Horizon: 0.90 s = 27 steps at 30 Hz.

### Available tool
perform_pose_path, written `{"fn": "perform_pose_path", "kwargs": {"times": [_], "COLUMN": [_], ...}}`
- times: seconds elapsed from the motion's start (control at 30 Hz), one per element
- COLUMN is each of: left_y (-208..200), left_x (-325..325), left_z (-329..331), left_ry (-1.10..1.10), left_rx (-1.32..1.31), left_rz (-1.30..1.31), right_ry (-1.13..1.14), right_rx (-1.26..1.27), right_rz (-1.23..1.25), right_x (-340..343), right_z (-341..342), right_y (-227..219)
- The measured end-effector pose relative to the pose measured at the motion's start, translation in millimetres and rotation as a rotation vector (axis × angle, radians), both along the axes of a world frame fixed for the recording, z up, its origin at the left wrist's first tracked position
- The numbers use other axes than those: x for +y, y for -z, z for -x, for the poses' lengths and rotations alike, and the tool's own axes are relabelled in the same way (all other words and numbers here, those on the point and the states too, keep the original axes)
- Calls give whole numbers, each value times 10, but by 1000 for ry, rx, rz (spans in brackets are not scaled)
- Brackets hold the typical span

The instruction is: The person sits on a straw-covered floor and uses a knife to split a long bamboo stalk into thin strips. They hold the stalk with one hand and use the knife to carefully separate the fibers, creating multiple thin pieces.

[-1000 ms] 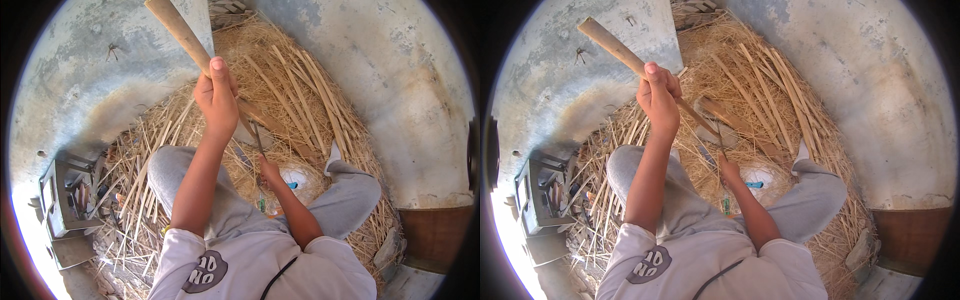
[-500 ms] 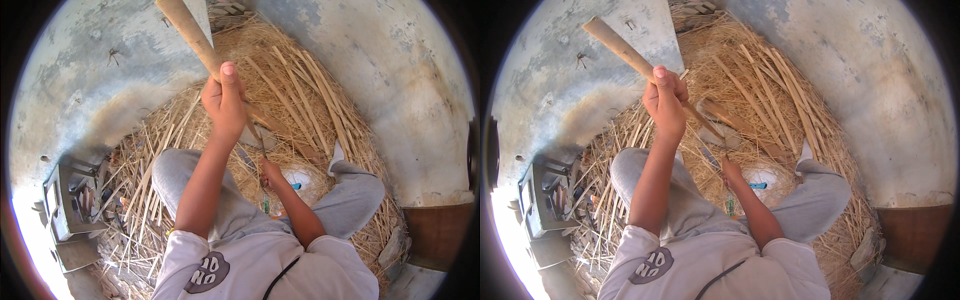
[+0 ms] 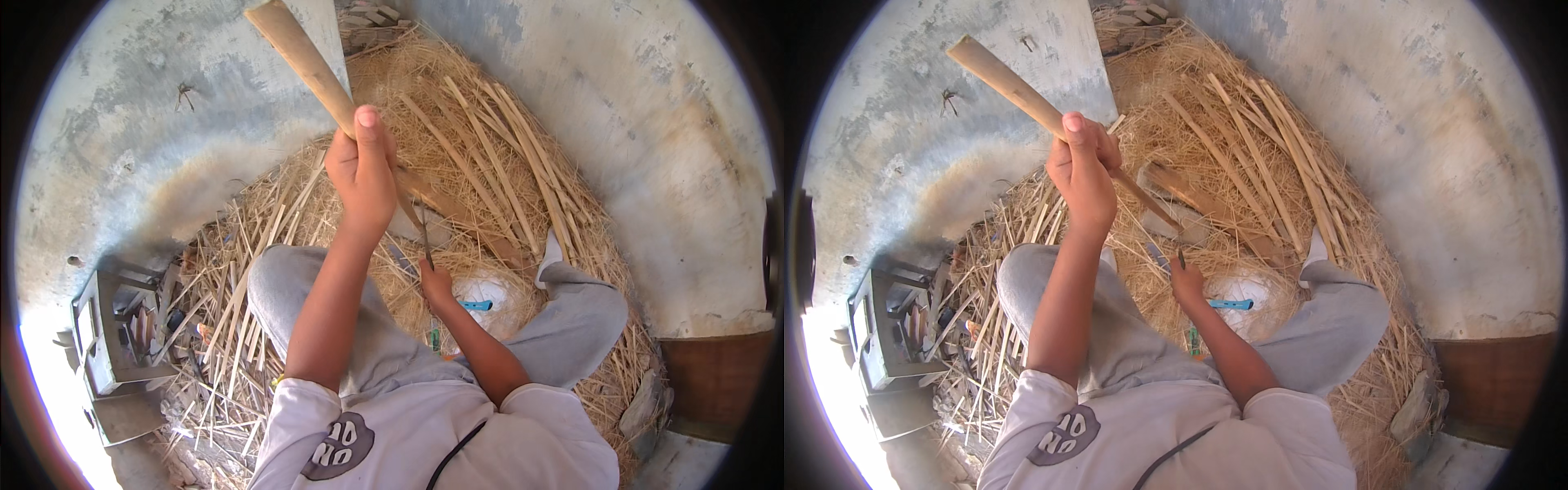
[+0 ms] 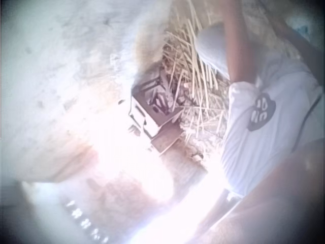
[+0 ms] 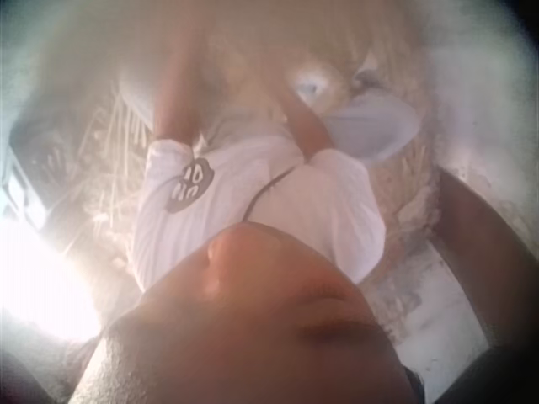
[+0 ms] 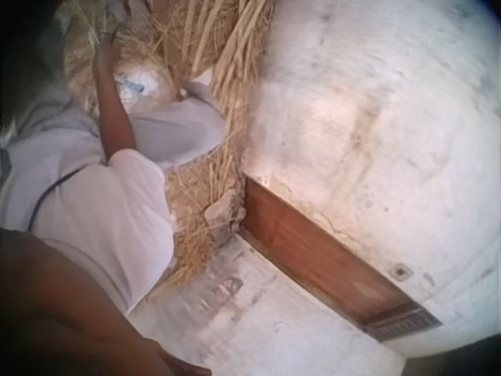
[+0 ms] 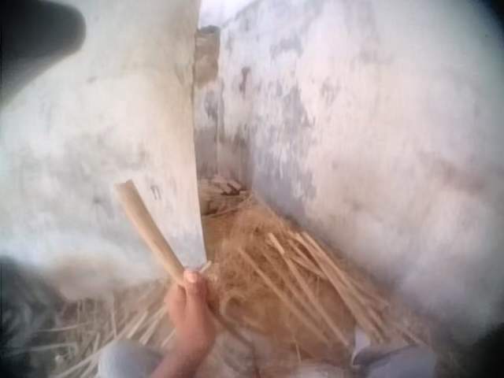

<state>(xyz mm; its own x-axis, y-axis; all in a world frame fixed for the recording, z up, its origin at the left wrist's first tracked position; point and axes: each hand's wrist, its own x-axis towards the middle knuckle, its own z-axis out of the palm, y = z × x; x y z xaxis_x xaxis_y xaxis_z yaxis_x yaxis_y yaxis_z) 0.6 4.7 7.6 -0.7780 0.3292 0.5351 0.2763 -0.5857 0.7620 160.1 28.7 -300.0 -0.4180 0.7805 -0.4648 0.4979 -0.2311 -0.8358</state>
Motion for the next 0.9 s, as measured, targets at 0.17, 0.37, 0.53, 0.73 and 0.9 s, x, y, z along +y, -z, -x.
{"fn": "perform_pose_path", "kwargs": {"times": [0.17,0.37,0.53,0.73,0.9], "left_y": [4,-26,0,-76,-86], "left_x": [-85,0,-41,-3,-178], "left_z": [153,198,316,227,369], "left_ry": [-78,-90,-108,113,454], "left_rx": [-89,-110,-136,-77,-192], "left_rz": [1,-37,-48,10,86], "right_ry": [-161,-93,-116,210,179], "right_rx": [71,-308,116,272,52], "right_rz": [-190,90,-168,-46,148], "right_x": [-82,-67,-88,-15,207], "right_z": [-62,-526,-7,-131,-160], "right_y": [-132,582,-199,347,0]}}
